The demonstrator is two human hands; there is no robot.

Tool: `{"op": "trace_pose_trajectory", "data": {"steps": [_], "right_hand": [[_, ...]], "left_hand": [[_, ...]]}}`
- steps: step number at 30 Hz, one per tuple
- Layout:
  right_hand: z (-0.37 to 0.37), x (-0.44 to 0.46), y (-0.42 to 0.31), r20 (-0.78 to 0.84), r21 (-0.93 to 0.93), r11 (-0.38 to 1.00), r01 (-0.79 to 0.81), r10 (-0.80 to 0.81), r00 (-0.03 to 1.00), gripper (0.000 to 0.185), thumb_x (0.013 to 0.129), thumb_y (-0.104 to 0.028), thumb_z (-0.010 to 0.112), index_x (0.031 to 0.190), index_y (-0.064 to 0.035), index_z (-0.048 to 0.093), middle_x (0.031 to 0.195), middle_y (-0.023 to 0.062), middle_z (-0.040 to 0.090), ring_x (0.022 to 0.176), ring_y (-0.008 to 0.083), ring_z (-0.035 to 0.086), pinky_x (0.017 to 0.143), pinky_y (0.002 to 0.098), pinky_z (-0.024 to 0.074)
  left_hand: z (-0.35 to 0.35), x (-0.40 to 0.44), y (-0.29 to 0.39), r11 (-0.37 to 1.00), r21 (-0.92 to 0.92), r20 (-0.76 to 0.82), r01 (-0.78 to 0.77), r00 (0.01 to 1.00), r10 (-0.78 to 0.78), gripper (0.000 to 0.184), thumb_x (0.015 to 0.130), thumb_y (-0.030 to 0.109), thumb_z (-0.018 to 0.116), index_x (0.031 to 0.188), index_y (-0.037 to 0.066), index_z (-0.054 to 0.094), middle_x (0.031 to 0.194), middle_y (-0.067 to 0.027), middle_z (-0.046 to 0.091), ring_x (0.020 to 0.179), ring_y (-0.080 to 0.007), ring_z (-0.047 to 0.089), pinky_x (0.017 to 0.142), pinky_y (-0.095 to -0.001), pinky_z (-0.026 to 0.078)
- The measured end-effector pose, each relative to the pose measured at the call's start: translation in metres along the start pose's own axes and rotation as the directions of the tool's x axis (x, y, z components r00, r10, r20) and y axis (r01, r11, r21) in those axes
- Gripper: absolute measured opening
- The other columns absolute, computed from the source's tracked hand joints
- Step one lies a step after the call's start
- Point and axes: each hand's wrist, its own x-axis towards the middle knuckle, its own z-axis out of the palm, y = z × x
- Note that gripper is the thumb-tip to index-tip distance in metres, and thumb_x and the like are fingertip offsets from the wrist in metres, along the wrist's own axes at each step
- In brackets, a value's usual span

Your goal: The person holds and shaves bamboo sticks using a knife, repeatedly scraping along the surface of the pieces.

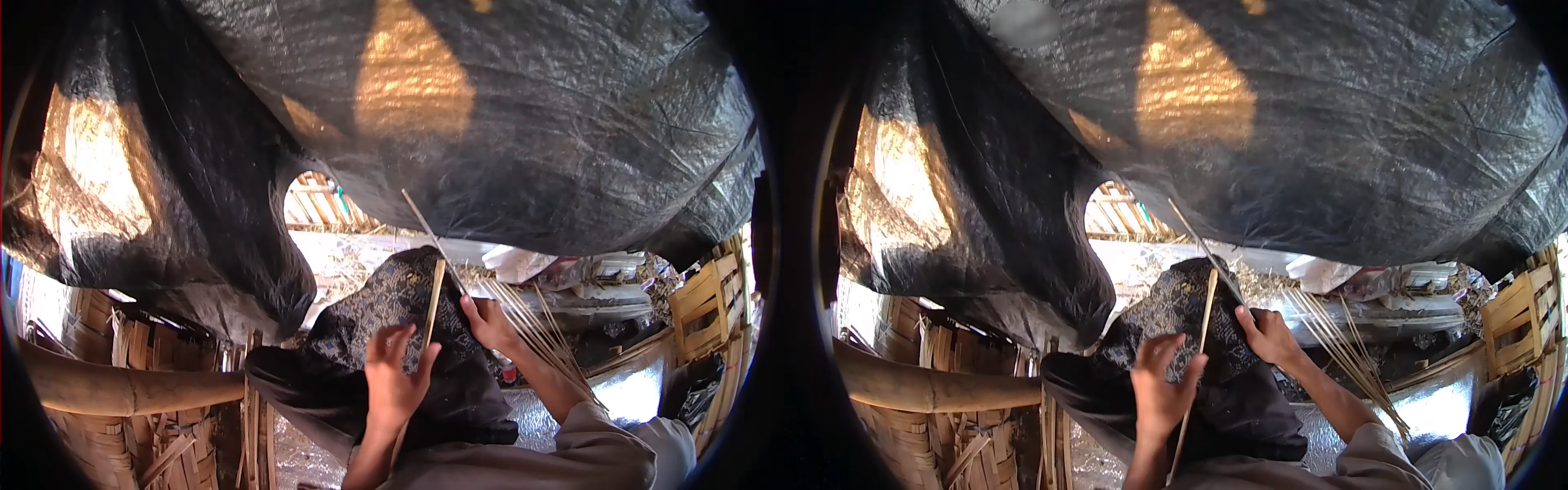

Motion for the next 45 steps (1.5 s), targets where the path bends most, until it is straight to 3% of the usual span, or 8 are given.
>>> {"op": "trace_pose_trajectory", "data": {"steps": [2,4,5,7,9,34,36,45], "right_hand": [[0.005,-0.002,0.011,0.042,0.008,0.998,-0.058,0.058,0.997,0.055,0.091,-0.044,0.042,0.077,0.0067,0.057,0.069,0.0283,0.057,0.075,0.0476,0.055,0.065,0.0477,0.0411],[0.01,-0.004,0.017,0.026,0.071,0.995,-0.063,0.062,0.998,0.051,0.091,-0.041,0.045,0.075,0.0054,0.057,0.067,0.0286,0.054,0.073,0.0488,0.053,0.063,0.0481,0.0401],[0.013,-0.005,0.017,-0.068,0.041,0.998,0.043,-0.04,0.997,0.051,0.091,-0.041,0.045,0.073,0.0057,0.056,0.067,0.0291,0.053,0.072,0.0489,0.052,0.06,0.0478,0.0392],[0.011,-0.005,0.024,0.028,0.068,0.997,-0.044,0.042,0.999,0.051,0.091,-0.041,0.045,0.073,0.0058,0.056,0.067,0.029,0.054,0.071,0.0487,0.052,0.06,0.0479,0.0389],[0.006,-0.006,0.016,0.053,0.042,0.998,-0.044,0.041,0.998,0.053,0.091,-0.041,0.044,0.071,0.0061,0.055,0.066,0.0287,0.054,0.07,0.048,0.052,0.06,0.0477,0.039],[0.005,-0.013,0.025,0.017,0.017,1.0,0.017,-0.018,1.0,0.046,0.093,-0.034,0.044,0.07,0.0048,0.052,0.06,0.0229,0.05,0.061,0.0431,0.05,0.055,0.0458,0.0363],[0.008,-0.017,0.035,-0.042,-0.113,0.927,0.358,-0.364,0.93,0.039,0.094,-0.03,0.044,0.076,0.0042,0.053,0.064,0.0213,0.051,0.063,0.0416,0.049,0.058,0.0446,0.0362],[0.005,-0.015,0.02,-0.022,0.091,0.996,0.015,-0.013,1.0,0.046,0.092,-0.032,0.046,0.067,0.0061,0.05,0.06,0.0251,0.049,0.058,0.0423,0.048,0.055,0.0443,0.0362]], "left_hand": [[-0.023,0.01,0.023,0.859,-0.508,0.039,0.052,0.999,-0.038,0.029,0.073,0.018,0.073,0.09,-0.001,0.059,0.087,-0.0147,0.057,0.082,-0.0284,0.058,0.073,-0.0381,0.047],[-0.033,0.015,0.051,0.181,-0.978,0.12,0.107,0.991,0.065,0.042,0.072,0.036,0.072,0.092,0.002,0.057,0.083,-0.0111,0.053,0.082,-0.0259,0.054,0.071,-0.0415,0.047],[-0.032,0.016,0.066,-0.262,-0.955,0.085,0.138,0.975,0.204,0.052,0.072,0.05,0.07,0.095,0.004,0.056,0.085,-0.009,0.05,0.084,-0.0244,0.051,0.07,-0.0423,0.047],[-0.038,0.018,0.109,-0.662,-0.696,0.128,0.276,0.956,0.264,0.066,0.07,0.067,0.059,0.095,0.007,0.052,0.092,-0.008,0.045,0.086,-0.0238,0.045,0.072,-0.0422,0.045],[-0.004,0.037,0.141,-0.896,-0.417,-0.374,0.151,0.87,0.321,0.057,0.077,0.057,0.061,0.113,0.02,0.039,0.127,-0.0176,0.028,0.121,-0.0199,0.028,0.047,-0.0279,0.051],[0.007,-0.003,0.145,-0.926,-0.377,-0.179,-0.029,0.983,0.042,0.049,0.079,0.055,0.06,0.103,0.015,0.046,0.11,-0.0175,0.042,0.104,-0.0206,0.044,0.043,-0.0272,0.045],[0.005,-0.004,0.145,-0.925,-0.378,-0.17,-0.044,0.985,0.022,0.048,0.079,0.055,0.06,0.103,0.015,0.047,0.109,-0.0175,0.044,0.102,-0.0207,0.045,0.042,-0.0271,0.044],[-0.006,-0.017,0.147,-0.926,-0.361,-0.123,-0.11,0.99,-0.069,0.046,0.08,0.054,0.059,0.099,0.013,0.049,0.102,-0.0175,0.049,0.096,-0.021,0.051,0.041,-0.0268,0.042]]}}
